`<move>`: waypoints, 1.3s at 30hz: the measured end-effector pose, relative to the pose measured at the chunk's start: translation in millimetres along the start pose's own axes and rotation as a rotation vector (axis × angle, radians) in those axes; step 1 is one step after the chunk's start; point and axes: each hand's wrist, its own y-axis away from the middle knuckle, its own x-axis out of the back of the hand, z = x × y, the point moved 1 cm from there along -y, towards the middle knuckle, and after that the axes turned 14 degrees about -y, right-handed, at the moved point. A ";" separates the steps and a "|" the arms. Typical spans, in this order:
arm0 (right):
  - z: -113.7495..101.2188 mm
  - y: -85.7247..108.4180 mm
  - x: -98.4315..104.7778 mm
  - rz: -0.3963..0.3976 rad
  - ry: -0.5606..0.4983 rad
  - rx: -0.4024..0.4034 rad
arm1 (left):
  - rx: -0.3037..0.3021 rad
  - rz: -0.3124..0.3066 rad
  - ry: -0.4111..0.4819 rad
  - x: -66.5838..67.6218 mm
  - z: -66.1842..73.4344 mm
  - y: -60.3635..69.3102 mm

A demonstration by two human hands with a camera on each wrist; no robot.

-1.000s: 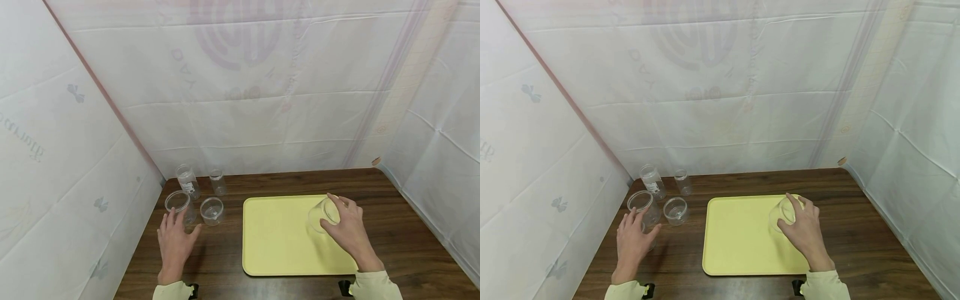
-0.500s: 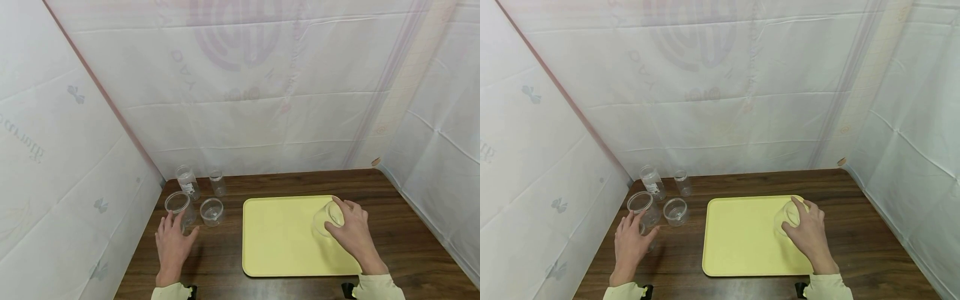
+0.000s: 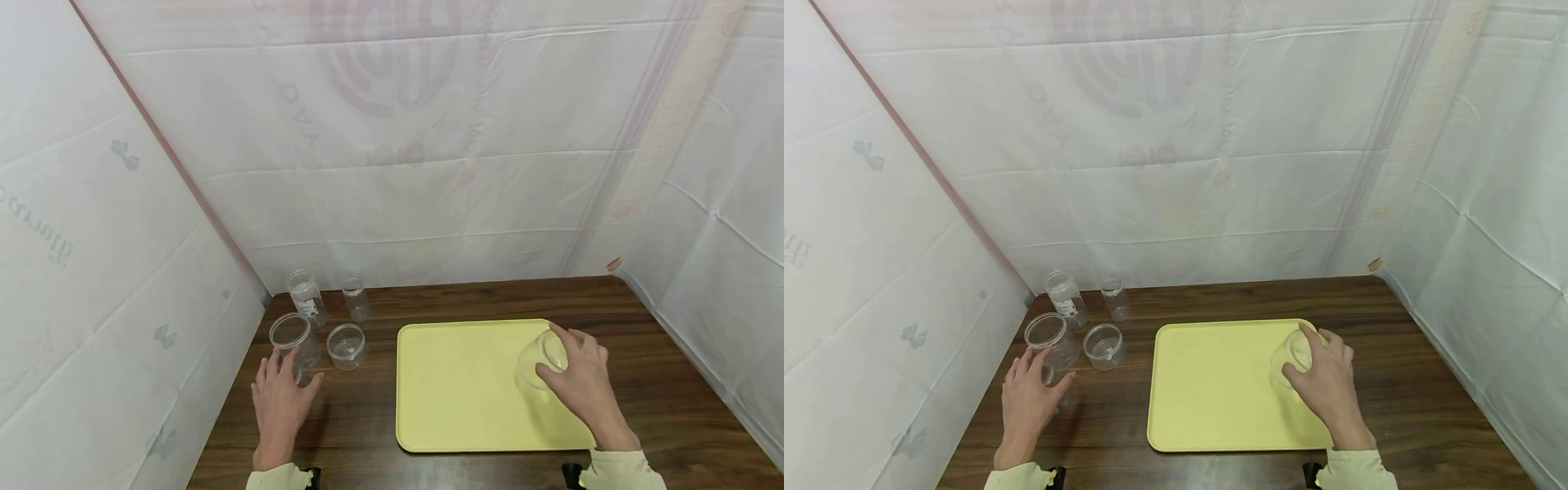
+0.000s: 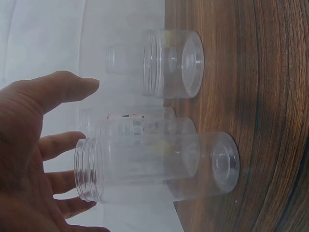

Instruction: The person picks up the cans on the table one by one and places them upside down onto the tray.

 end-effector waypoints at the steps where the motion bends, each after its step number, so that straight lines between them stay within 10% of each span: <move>1: 0.6 0.4 0.4 0.004 0.003 -0.001 | 0.000 0.000 -0.002 -0.2 -0.3 0.0; 39: 17.7 7.1 10.0 0.000 0.056 -0.041 | 0.033 -0.028 -0.005 -3.1 -7.4 0.0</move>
